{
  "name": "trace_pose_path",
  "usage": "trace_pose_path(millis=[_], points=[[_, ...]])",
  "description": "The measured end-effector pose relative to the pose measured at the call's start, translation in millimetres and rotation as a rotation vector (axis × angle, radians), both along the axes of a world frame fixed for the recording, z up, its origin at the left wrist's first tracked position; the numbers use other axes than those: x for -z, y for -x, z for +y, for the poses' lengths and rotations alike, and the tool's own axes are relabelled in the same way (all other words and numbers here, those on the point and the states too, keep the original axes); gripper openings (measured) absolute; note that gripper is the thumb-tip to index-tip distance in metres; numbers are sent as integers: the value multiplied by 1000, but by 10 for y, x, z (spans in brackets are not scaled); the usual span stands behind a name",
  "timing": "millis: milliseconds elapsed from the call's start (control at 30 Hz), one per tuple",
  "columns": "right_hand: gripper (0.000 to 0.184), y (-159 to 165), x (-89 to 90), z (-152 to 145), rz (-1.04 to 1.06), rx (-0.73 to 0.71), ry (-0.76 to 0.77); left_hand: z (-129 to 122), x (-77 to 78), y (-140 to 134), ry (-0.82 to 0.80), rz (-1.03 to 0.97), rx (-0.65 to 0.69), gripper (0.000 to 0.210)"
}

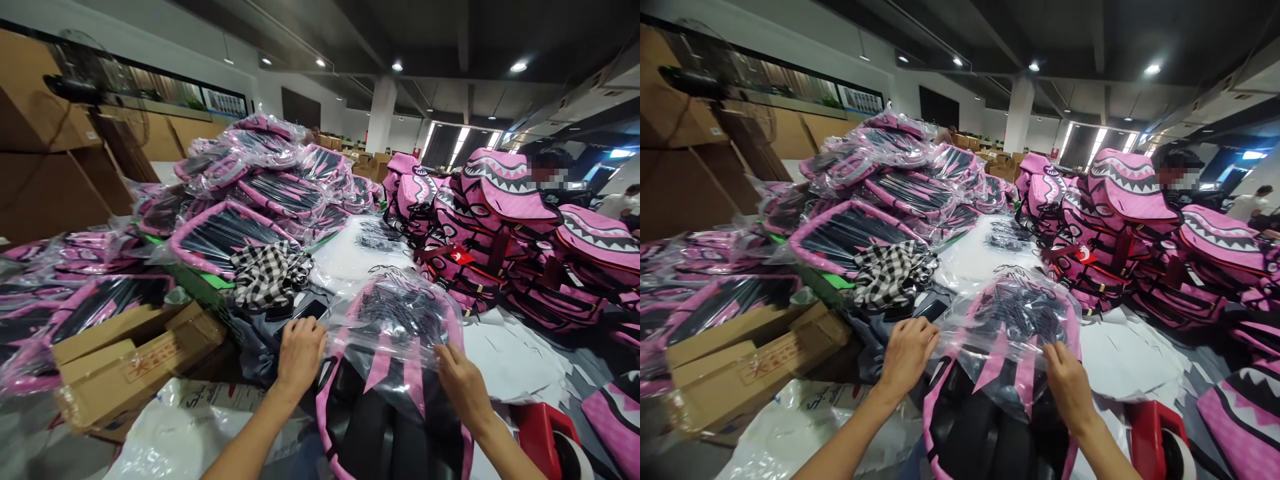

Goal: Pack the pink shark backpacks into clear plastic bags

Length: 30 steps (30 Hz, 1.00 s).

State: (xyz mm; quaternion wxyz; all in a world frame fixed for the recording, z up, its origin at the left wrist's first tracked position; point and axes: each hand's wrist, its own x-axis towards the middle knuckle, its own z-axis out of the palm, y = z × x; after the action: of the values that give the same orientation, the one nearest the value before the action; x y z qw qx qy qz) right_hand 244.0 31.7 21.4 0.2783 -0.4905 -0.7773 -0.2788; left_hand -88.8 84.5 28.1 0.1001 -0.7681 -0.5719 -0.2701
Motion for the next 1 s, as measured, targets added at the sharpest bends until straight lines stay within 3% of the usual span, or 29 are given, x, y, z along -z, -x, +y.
trace_pose_path(millis=[100, 200, 300, 400, 433, 500, 567, 633, 700, 800, 867, 933, 1000], points=[[21, -129, 2, -31, 73, 19, 19, 14, 157, 146, -107, -18, -73, 17], [18, -262, -58, -60, 139, 39, 8, 174, 284, 142, -154, -46, -47, 15], [14, -448, -151, -62, 163, 95, -39, 372, 343, 93, -57, -136, 10, 15], [11, -538, -244, -12, 199, 100, -40, 345, 284, -119, -66, -258, 163, 16], [13, -508, -274, 14, 219, 80, -32, 273, 240, -244, -104, -290, 246, 24], [20, -347, -340, 69, 257, 7, -9, 95, 132, -539, -156, -305, 421, 65], [26, -110, -413, 104, 273, -76, 3, -27, 28, -799, -123, -231, 485, 84], [25, 81, -479, 101, 260, -144, 10, -28, -37, -902, -17, -146, 431, 55], [20, 115, -508, 69, 220, -164, -15, 65, -42, -781, 88, -86, 342, 21], [15, -151, -426, 39, 111, -70, -35, 252, 33, -279, 120, -90, 195, 15], [17, -414, -307, 87, 118, 26, 64, 393, 98, 85, 140, -238, 77, 13], [12, -625, -198, 223, 361, 123, 270, 586, 150, 316, 264, -540, -47, 4], [10, -745, -152, 462, 804, 179, 489, 849, 175, 346, 407, -823, -141, 11]])
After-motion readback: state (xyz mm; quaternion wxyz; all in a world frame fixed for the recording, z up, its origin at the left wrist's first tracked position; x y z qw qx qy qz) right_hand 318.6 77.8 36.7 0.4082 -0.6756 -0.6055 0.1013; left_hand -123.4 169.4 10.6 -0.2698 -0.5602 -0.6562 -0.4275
